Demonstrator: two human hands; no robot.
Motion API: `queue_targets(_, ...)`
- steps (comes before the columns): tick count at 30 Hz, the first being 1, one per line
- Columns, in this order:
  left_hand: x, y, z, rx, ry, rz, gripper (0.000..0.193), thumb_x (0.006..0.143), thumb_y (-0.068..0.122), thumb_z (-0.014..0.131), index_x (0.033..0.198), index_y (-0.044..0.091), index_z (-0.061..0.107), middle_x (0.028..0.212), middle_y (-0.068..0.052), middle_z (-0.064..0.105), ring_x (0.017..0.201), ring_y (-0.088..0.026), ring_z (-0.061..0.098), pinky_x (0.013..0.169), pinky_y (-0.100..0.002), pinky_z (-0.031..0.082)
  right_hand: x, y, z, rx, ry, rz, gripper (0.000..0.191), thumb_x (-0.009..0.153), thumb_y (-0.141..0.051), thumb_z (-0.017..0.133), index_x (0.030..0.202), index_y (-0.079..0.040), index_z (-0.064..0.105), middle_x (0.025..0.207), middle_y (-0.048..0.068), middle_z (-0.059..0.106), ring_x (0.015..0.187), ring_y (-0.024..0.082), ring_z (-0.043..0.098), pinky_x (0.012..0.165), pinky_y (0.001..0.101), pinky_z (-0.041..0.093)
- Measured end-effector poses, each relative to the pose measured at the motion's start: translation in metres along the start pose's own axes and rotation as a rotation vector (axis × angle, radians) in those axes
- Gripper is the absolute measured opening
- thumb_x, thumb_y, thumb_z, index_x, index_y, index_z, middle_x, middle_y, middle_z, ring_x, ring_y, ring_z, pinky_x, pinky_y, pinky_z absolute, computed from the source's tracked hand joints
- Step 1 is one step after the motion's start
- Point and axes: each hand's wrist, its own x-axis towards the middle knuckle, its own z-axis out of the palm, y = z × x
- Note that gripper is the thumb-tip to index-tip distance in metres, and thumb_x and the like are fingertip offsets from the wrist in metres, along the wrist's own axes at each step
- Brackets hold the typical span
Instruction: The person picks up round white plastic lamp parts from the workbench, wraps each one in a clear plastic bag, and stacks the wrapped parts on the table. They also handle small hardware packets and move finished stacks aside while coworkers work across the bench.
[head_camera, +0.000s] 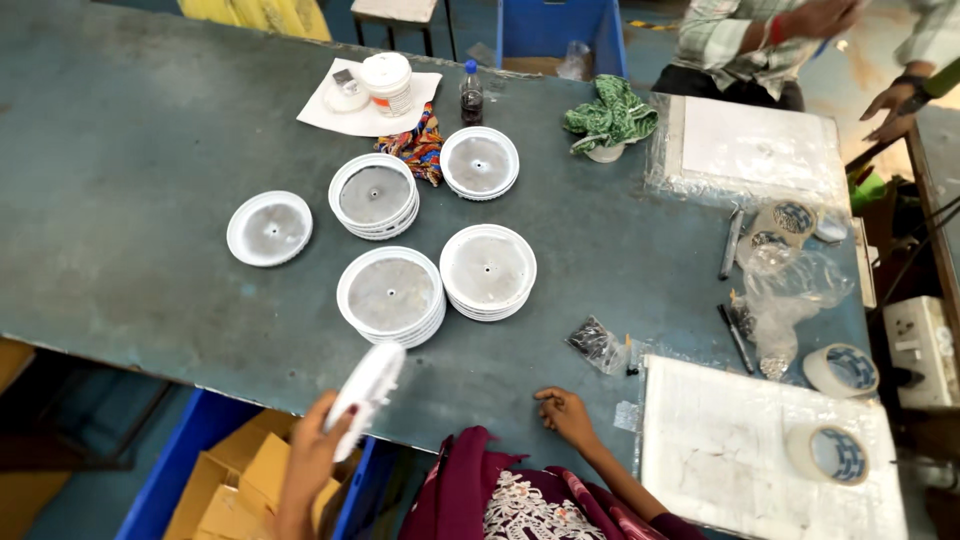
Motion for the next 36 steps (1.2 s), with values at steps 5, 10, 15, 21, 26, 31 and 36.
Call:
queue_targets(5, 0.052, 0.031, -0.082, 0.394, 0.121, -0.002, 0.019, 0.098, 0.012, 0.066, 0.112, 0.000, 0.068, 0.085, -0.015, 0.068, 0.078, -0.018, 0.058, 0.072, -0.031, 0.049, 0.007, -0.002, 0.019, 0.010, 0.224, 0.059, 0.020, 0.098, -0.015, 0.058, 0.109, -0.004, 0.071, 0.073, 0.008, 0.070, 0.051, 0.014, 0.065, 0.046, 0.0273, 0.049)
queue_targets(10, 0.149, 0.028, -0.100, 0.542, 0.278, 0.488, 0.040, 0.102, 0.015, 0.063, 0.140, 0.005, 0.062, 0.128, -0.019, 0.070, 0.118, -0.037, 0.066, 0.098, -0.043, 0.050, 0.002, -0.002, 0.032, 0.034, 0.459, -0.043, 0.017, 0.100, -0.014, 0.055, 0.107, -0.005, 0.068, 0.067, 0.009, 0.067, 0.045, 0.015, 0.061, 0.042, 0.0277, 0.046)
queue_targets(15, 0.251, 0.001, -0.109, 0.787, 0.309, 0.513, 0.044, 0.100, 0.020, 0.066, 0.142, 0.008, 0.061, 0.123, -0.017, 0.071, 0.110, -0.035, 0.068, 0.093, -0.045, 0.053, -0.002, -0.007, 0.049, -0.077, 0.566, -0.048, 0.017, 0.099, -0.010, 0.056, 0.107, -0.002, 0.069, 0.066, 0.010, 0.066, 0.046, 0.015, 0.059, 0.044, 0.0287, 0.044)
queue_targets(21, 0.331, -0.009, -0.101, 0.918, 0.262, 0.577, 0.042, 0.098, 0.016, 0.067, 0.138, 0.006, 0.059, 0.128, -0.013, 0.070, 0.105, -0.034, 0.069, 0.097, -0.047, 0.054, -0.004, -0.026, 0.061, -0.104, 0.654, -0.034, 0.018, 0.097, -0.009, 0.057, 0.108, -0.001, 0.069, 0.065, 0.009, 0.068, 0.046, 0.015, 0.059, 0.045, 0.0290, 0.044)
queue_targets(26, 0.360, -0.017, -0.094, 1.008, 0.191, 0.535, 0.025, 0.093, 0.018, 0.069, 0.115, 0.007, 0.063, 0.143, -0.006, 0.065, 0.106, -0.031, 0.068, 0.099, -0.047, 0.052, 0.001, -0.036, 0.065, -0.108, 0.671, 0.038, 0.019, 0.098, -0.010, 0.056, 0.108, -0.002, 0.069, 0.064, 0.009, 0.067, 0.045, 0.015, 0.058, 0.044, 0.0300, 0.044)
queue_targets(31, 0.370, -0.039, -0.087, 1.022, 0.224, 0.571, 0.021, 0.094, 0.015, 0.066, 0.114, 0.008, 0.063, 0.148, -0.006, 0.062, 0.126, -0.024, 0.064, 0.104, -0.047, 0.048, 0.006, -0.036, 0.066, -0.195, 0.697, 0.124, 0.017, 0.098, -0.011, 0.056, 0.107, -0.003, 0.069, 0.064, 0.010, 0.066, 0.044, 0.016, 0.057, 0.044, 0.0312, 0.044)
queue_targets(36, 0.376, -0.056, -0.080, 1.000, 0.242, 0.578, 0.034, 0.102, 0.015, 0.061, 0.135, 0.004, 0.060, 0.142, -0.012, 0.063, 0.129, -0.027, 0.061, 0.108, -0.047, 0.045, 0.010, -0.034, 0.064, -0.255, 0.705, 0.147, 0.016, 0.098, -0.012, 0.057, 0.106, -0.003, 0.068, 0.063, 0.010, 0.066, 0.043, 0.017, 0.058, 0.044, 0.0326, 0.044)
